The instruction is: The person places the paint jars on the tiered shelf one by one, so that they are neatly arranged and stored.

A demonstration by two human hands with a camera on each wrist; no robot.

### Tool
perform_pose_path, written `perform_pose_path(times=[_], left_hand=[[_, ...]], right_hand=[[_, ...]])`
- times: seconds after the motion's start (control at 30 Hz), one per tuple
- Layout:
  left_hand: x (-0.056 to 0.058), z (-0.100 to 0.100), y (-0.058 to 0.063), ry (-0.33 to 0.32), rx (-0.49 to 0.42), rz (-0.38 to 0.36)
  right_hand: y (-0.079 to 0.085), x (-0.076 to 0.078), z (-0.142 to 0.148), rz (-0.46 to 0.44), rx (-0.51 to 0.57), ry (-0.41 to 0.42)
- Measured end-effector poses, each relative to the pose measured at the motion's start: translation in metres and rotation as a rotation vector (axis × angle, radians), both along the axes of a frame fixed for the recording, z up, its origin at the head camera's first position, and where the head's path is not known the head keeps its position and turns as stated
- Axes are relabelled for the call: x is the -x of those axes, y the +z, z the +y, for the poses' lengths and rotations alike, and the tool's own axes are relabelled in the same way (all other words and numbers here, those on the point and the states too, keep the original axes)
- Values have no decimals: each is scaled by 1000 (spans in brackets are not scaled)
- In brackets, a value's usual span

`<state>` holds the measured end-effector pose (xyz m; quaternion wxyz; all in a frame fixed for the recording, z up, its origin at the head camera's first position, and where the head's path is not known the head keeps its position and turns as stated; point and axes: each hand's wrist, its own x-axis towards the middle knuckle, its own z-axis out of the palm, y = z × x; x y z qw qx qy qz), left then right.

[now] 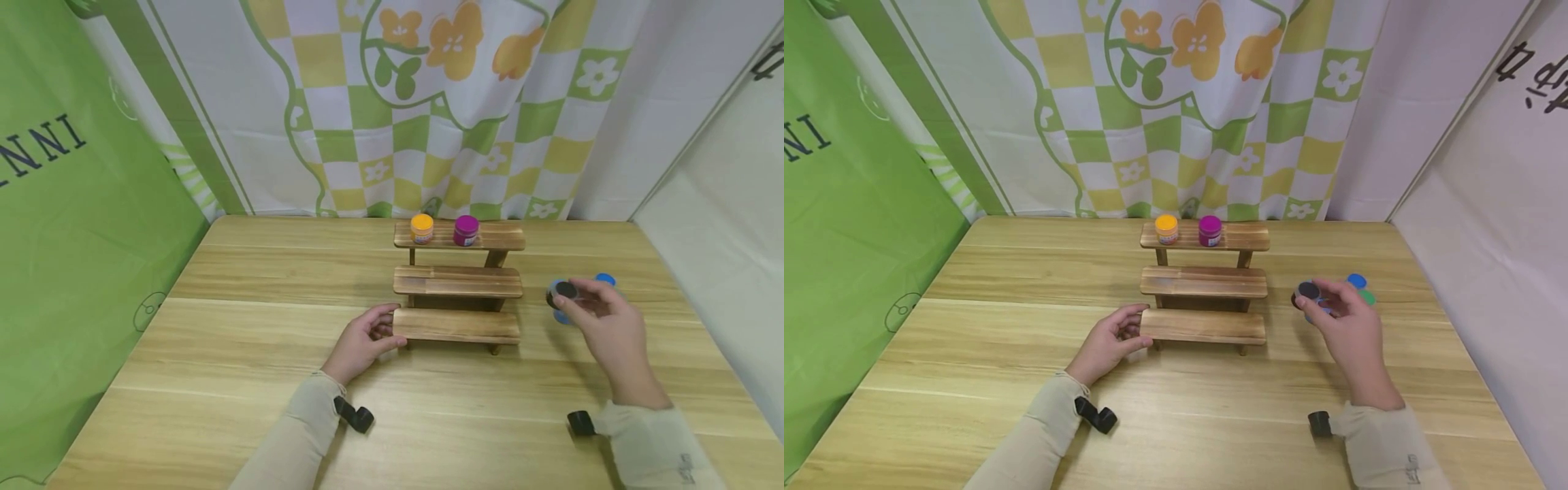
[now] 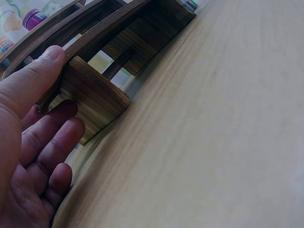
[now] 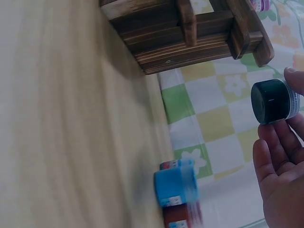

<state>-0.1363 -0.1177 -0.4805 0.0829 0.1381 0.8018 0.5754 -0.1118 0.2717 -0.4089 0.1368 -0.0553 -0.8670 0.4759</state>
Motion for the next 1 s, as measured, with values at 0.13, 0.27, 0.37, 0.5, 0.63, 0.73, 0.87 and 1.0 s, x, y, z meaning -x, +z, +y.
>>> perform_pose_path(times=[0.13,0.27,0.37,0.5,0.63,0.73,0.87,1.0], left_hand=[[0,0,0,-1,-5,-4],[0,0,0,0,-5,-6],[0,0,0,1,-3,-9],[0,0,0,0,-5,-4],[1,0,0,-2,-7,2],[1,-1,-1,-3,-10,4],[1,-1,-1,-3,-16,1],[0,0,-1,-4,-17,0]], right_hand=[[7,4,-2,15,-4,1],[14,7,-5,32,-1,12],[20,11,-7,53,5,23],[27,16,-11,90,13,44],[34,21,-15,101,23,59],[38,25,-18,116,17,66],[44,29,-22,136,6,78],[49,32,-26,141,3,93]])
